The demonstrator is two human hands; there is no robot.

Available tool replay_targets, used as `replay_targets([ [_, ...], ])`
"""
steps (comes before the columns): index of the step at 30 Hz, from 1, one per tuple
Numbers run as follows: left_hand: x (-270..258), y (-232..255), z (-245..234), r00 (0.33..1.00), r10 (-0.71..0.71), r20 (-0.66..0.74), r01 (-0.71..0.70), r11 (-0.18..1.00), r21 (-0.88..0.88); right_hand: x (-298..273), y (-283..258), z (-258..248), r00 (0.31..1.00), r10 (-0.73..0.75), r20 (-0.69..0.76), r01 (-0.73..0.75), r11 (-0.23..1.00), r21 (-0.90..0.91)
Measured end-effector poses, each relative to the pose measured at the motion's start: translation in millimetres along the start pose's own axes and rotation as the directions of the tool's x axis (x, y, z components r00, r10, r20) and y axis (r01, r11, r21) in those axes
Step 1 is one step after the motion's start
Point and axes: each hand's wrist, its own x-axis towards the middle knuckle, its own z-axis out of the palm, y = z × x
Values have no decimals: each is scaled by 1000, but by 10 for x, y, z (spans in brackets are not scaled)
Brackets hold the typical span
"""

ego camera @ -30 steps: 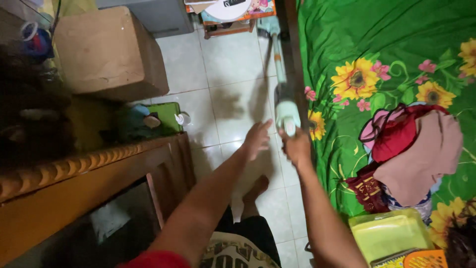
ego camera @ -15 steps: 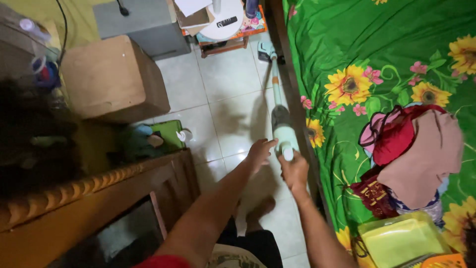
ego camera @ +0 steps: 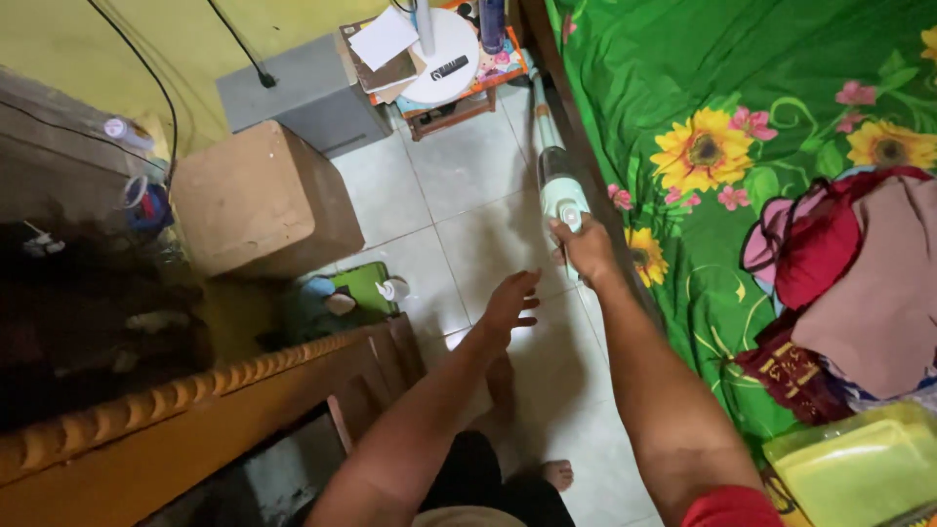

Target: Vacuuming the tiled floor in a bedroom and moving objects like a laundry basket and boxes.

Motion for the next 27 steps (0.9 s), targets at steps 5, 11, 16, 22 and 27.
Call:
replay_targets([
  [5,117,-353,13,996,71,56,-72,997,17,-452,104,-195,995,38,-96,-56,980,-191],
  [11,-55,-774,343,987,47,153,-48,999,3,-1571,279,-485,976,166,-144,-199,945,-258],
  [16,614,-2051,615,775,387,499,-607,234,760,-2580,619,-800,944,271,-186,-322,876,-360],
  [22,-131,-2624,1199,862,230,452,-433,799,418,-3725,1122,-1293,943,166,-290,-301,798,-522],
  [27,-1310,-2687,1525,863,-206,461,-99,827,553,-4759,1362,-1659,908,208,-363,-371,802,-468],
])
